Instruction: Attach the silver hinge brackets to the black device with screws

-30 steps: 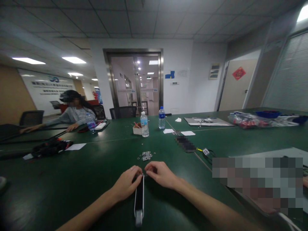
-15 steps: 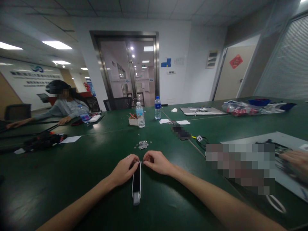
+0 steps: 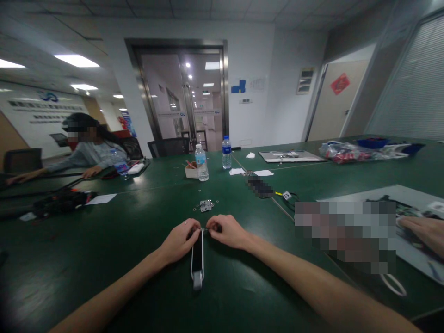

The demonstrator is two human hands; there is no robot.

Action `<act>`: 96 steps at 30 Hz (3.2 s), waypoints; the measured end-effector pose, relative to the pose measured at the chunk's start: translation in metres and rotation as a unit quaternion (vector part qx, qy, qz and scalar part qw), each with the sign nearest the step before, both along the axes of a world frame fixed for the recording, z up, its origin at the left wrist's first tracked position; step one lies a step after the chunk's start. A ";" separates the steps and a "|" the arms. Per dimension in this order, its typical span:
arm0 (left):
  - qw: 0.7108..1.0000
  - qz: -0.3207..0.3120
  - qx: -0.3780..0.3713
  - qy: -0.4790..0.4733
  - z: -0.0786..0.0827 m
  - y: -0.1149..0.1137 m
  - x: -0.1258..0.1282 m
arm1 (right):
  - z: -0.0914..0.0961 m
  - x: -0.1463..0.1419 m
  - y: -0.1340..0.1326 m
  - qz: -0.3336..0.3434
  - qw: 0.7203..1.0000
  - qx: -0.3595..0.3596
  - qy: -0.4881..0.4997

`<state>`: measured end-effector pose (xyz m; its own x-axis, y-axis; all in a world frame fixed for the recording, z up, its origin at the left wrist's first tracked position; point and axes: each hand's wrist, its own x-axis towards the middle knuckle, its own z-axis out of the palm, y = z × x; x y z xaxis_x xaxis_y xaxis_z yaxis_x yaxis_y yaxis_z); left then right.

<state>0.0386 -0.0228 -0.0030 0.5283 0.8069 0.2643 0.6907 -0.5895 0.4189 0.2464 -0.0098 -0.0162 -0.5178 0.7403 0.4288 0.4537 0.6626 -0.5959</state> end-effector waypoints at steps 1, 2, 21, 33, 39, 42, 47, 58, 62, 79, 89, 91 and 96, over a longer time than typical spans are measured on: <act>1.000 0.000 -0.001 0.000 0.000 0.000 0.000 | 0.000 0.000 0.000 -0.003 1.000 0.000 -0.001; 1.000 0.001 0.000 -0.001 0.000 0.000 0.000 | 0.000 0.001 0.000 -0.006 1.000 0.001 -0.001; 1.000 0.006 -0.008 0.007 0.002 -0.001 0.001 | 0.000 0.001 0.000 -0.028 1.000 0.006 0.005; 1.000 0.000 0.003 0.001 0.000 0.001 0.000 | -0.004 -0.002 0.002 -0.002 0.996 0.048 -0.079; 1.000 0.002 -0.005 0.004 0.001 0.000 0.000 | -0.005 -0.004 0.001 -0.017 0.993 0.077 -0.088; 1.000 0.002 -0.011 0.004 0.002 -0.001 0.001 | -0.003 -0.004 0.000 -0.019 0.993 0.081 -0.089; 1.000 0.000 -0.011 0.004 0.004 -0.002 0.002 | -0.003 -0.004 0.000 -0.011 0.993 0.081 -0.089; 1.000 0.000 0.000 0.002 0.000 0.001 0.001 | -0.006 -0.004 0.003 0.010 0.991 0.097 -0.092; 1.000 0.000 -0.003 -0.001 0.001 0.001 0.001 | -0.005 -0.004 0.002 0.011 0.991 0.096 -0.090; 0.999 0.011 -0.039 -0.006 0.007 -0.003 0.001 | -0.009 0.005 0.041 -0.137 0.984 0.074 -0.092; 0.999 0.023 -0.033 0.014 0.008 -0.005 0.001 | 0.016 -0.018 0.146 -0.071 0.951 0.035 -0.299; 0.999 0.023 -0.031 0.017 0.009 -0.006 0.002 | 0.016 -0.024 0.150 -0.067 0.946 0.033 -0.315; 1.000 0.018 -0.015 0.019 0.007 -0.006 0.001 | 0.012 -0.023 0.147 -0.085 0.944 0.038 -0.316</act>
